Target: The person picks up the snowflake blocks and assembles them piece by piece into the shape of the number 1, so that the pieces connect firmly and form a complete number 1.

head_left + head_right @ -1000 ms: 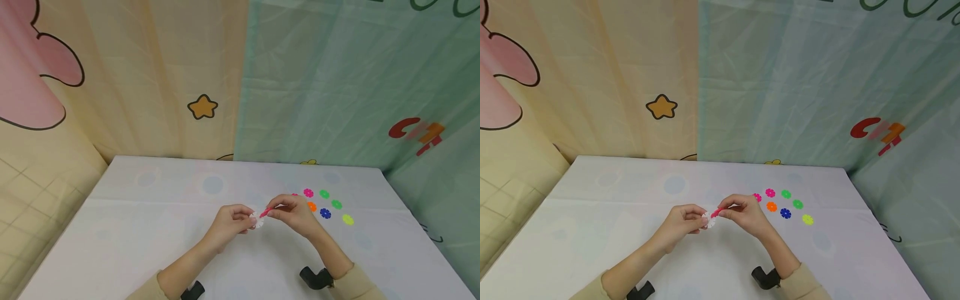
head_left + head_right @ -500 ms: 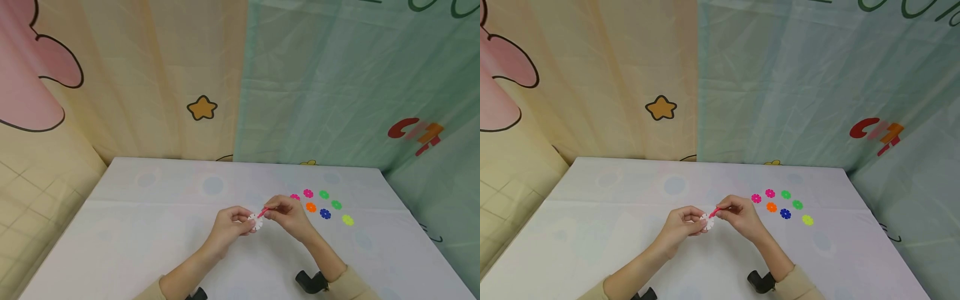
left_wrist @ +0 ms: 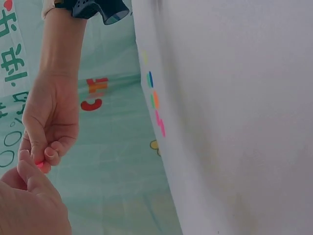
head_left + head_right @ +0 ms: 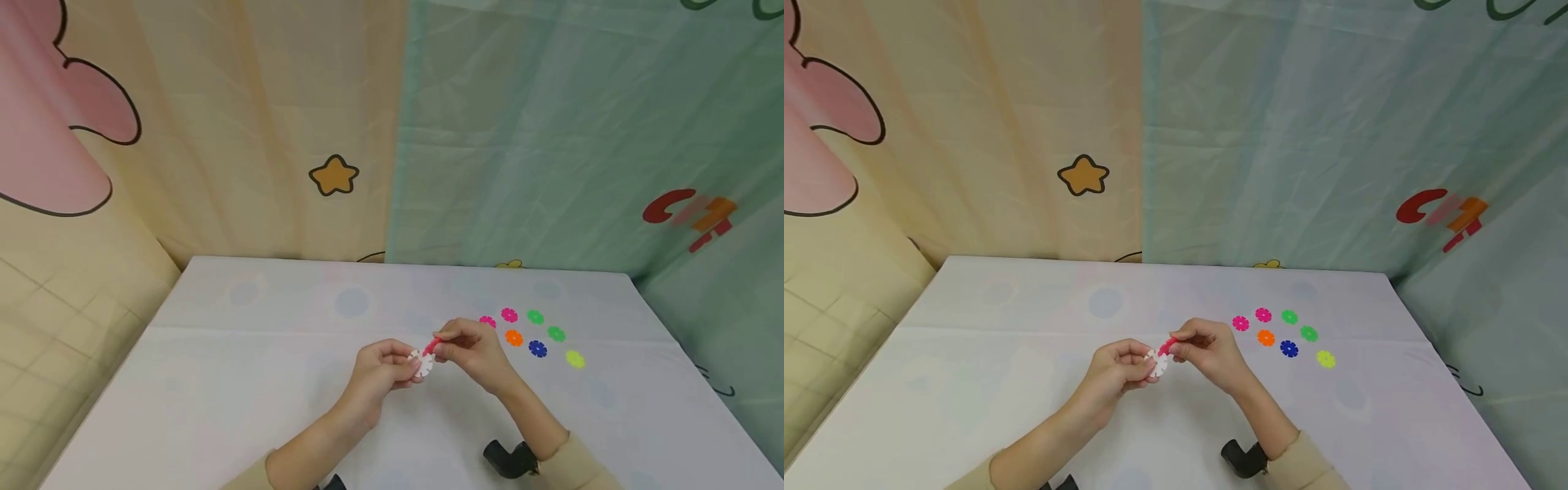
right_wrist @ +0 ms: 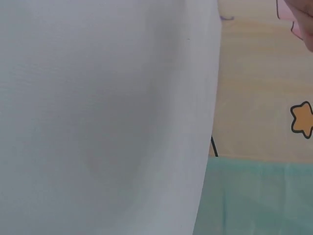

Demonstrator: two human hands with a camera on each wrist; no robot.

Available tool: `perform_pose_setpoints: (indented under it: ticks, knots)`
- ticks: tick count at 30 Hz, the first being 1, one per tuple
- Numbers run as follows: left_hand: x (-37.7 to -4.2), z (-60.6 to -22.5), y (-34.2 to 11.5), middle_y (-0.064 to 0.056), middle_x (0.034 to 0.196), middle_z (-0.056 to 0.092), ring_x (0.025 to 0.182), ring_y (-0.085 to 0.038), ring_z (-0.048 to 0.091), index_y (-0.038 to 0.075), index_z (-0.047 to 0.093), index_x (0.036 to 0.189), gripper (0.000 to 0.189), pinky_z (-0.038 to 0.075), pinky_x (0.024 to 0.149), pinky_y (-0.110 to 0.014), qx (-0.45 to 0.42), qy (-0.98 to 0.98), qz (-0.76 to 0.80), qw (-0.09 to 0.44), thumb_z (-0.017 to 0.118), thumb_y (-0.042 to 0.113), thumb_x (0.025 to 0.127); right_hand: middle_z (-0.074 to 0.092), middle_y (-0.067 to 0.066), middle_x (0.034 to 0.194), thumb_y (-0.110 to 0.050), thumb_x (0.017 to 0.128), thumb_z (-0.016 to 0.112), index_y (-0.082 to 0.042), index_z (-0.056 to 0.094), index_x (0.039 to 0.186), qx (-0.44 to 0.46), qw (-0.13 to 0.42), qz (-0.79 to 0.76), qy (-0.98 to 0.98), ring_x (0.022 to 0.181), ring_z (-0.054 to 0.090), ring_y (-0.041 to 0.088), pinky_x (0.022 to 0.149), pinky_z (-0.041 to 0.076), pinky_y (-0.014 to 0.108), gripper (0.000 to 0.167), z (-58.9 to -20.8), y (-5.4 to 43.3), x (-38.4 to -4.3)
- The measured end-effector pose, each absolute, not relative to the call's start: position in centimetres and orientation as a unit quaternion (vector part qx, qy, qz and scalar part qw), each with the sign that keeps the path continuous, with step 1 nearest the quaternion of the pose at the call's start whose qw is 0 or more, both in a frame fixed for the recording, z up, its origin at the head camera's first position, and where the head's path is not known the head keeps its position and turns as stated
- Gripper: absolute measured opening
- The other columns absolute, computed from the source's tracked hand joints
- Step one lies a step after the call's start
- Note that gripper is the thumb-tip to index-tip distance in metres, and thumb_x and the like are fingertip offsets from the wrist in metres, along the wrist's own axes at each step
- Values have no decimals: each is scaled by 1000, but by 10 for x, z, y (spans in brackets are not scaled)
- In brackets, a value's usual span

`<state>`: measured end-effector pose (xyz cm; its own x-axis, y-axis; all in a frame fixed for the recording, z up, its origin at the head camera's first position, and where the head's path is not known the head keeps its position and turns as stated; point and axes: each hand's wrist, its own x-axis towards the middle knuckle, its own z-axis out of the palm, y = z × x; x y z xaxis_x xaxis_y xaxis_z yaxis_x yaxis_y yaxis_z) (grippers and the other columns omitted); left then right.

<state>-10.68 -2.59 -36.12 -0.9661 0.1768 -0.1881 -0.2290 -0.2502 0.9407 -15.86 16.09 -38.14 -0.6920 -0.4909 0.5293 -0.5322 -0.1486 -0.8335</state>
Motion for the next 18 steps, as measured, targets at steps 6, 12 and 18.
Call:
perform_pose_setpoints:
  ticks: [6,12,18]
  knots:
    - [-103,-357,-26,1,67,61,59,-9,63,-9,59,92,12,49,58,-18,-31,598,791,125,64,-4,82,65,2,84,7,83,63,-8,67,97,409,11,658,-632,70,64,14,63,55,28,21,-381,157,-157]
    - [-102,-354,-28,0,67,61,58,-9,62,-11,60,93,13,50,59,-19,-33,596,794,115,64,-4,82,64,8,82,5,84,62,0,66,95,422,26,661,-620,71,64,14,63,55,28,13,-380,153,-155]
    - [-101,-353,-31,0,68,61,60,-10,63,-9,60,93,12,50,60,-19,-25,592,795,125,64,-5,82,67,0,85,9,83,62,-14,70,101,420,7,665,-617,73,65,11,65,55,29,30,-376,156,-155]
